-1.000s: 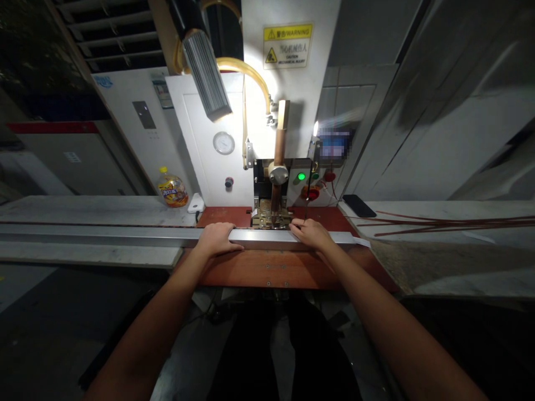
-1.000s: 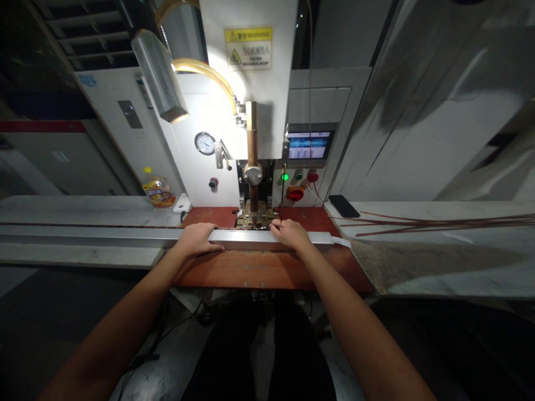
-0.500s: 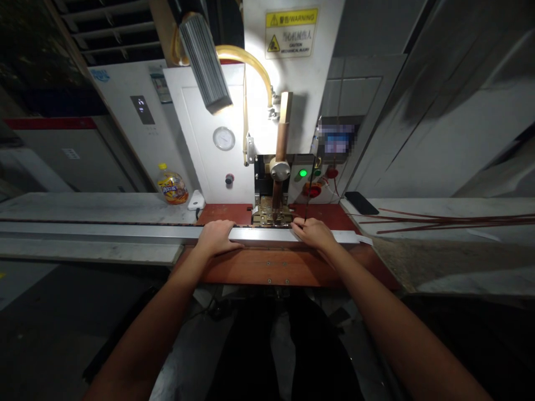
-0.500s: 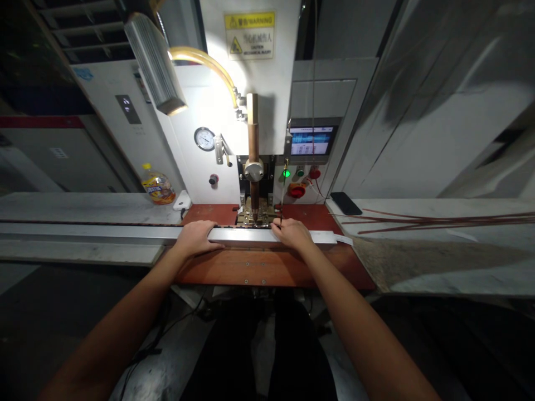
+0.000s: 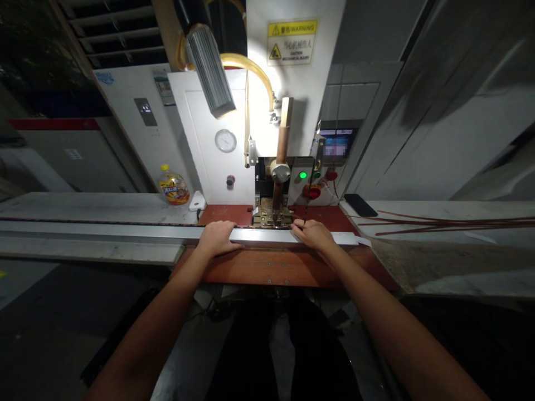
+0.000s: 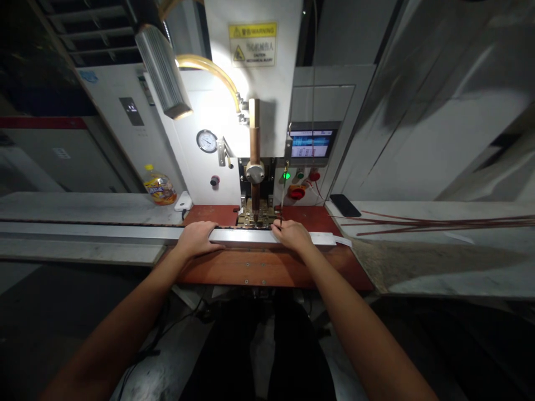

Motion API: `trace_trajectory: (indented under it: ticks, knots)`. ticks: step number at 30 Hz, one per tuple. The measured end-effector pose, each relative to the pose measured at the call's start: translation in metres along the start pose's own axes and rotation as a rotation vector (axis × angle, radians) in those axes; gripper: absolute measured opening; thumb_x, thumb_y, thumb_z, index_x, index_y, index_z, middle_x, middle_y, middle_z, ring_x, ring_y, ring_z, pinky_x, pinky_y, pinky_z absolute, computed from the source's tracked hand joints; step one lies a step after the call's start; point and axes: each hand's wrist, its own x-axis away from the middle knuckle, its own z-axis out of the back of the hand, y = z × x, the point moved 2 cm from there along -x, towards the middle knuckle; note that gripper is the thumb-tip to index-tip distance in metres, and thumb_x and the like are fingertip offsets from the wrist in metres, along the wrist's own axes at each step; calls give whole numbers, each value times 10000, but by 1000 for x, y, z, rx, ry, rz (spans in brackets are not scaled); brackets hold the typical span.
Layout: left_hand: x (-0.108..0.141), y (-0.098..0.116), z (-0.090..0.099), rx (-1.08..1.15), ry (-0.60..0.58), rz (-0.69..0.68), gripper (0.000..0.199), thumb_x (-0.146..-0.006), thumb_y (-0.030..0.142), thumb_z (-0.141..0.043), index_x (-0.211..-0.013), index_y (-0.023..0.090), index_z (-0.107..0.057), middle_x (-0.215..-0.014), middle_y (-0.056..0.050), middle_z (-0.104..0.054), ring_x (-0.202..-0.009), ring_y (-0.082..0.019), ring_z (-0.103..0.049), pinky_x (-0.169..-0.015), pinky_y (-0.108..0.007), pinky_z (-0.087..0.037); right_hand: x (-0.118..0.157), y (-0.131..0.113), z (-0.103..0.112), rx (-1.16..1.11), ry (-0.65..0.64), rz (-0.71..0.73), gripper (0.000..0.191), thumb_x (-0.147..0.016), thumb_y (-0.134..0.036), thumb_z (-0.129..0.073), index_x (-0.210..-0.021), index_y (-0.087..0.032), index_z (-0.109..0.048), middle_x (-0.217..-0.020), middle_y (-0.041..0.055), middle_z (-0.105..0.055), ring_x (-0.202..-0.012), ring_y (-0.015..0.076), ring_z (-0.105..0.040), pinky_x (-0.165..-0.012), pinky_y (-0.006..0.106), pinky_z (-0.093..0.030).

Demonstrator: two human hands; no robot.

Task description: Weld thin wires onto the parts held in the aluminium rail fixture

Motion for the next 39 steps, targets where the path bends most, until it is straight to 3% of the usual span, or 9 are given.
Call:
trace_trajectory:
  ticks: [39]
  knots:
    - [-3, 6, 0, -36, 53, -49, 671, -699, 760, -653, -1105, 226, -657, -1087, -102, -716, -1021, -312, -651, -845, -380, -468, 3, 6, 2, 30, 8, 3, 368, -1002, -437, -378, -1079, -284, -704, -980, 61, -771, -895, 221, -691, -718, 269, -414]
